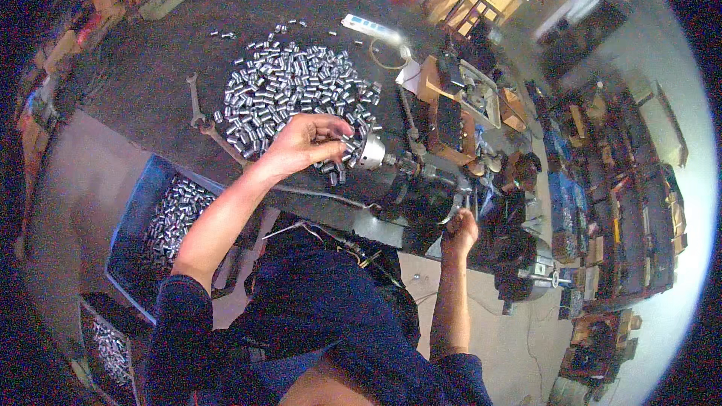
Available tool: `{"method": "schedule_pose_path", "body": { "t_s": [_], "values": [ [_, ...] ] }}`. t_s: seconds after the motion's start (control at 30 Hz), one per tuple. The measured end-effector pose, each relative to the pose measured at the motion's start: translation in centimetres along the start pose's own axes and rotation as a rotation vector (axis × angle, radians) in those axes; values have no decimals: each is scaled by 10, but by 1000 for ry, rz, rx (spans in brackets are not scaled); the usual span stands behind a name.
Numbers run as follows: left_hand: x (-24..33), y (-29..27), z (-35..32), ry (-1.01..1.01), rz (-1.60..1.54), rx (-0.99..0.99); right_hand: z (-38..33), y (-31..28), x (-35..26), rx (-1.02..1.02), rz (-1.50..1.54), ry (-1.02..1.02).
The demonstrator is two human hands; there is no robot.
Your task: The person repeatedly picks small cylindrical metal parts from a pile on the workbench, inserts them into a bench-mounted drill press, and operates the lever to process each part. The processed parts are dropped into a blue bin below. The person occasionally uses a wrench to adjust the machine.
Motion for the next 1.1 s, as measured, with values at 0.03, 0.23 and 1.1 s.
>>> {"method": "schedule_pose_path", "body": {
  "t_s": [0.03,0.23,1.1],
  "values": [
    [-8,2,2,27,-19,9,1,-1,1,-30,16,0],
    [-16,5,6,-20,45,10,-4,5,-3,13,15,-7],
    [-14,22,8,-52,800,67,88,22,-6,155,-225,-219]
  ]
}}
Point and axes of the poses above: each hand's wrist, its own z-axis towards the middle knuckle, its own y-axis out of the palm, x = y × z, the point moved 3 cm from there along z, towards the middle knuckle, and after that the axes turned 8 degrees about y, right-handed, at the moved point
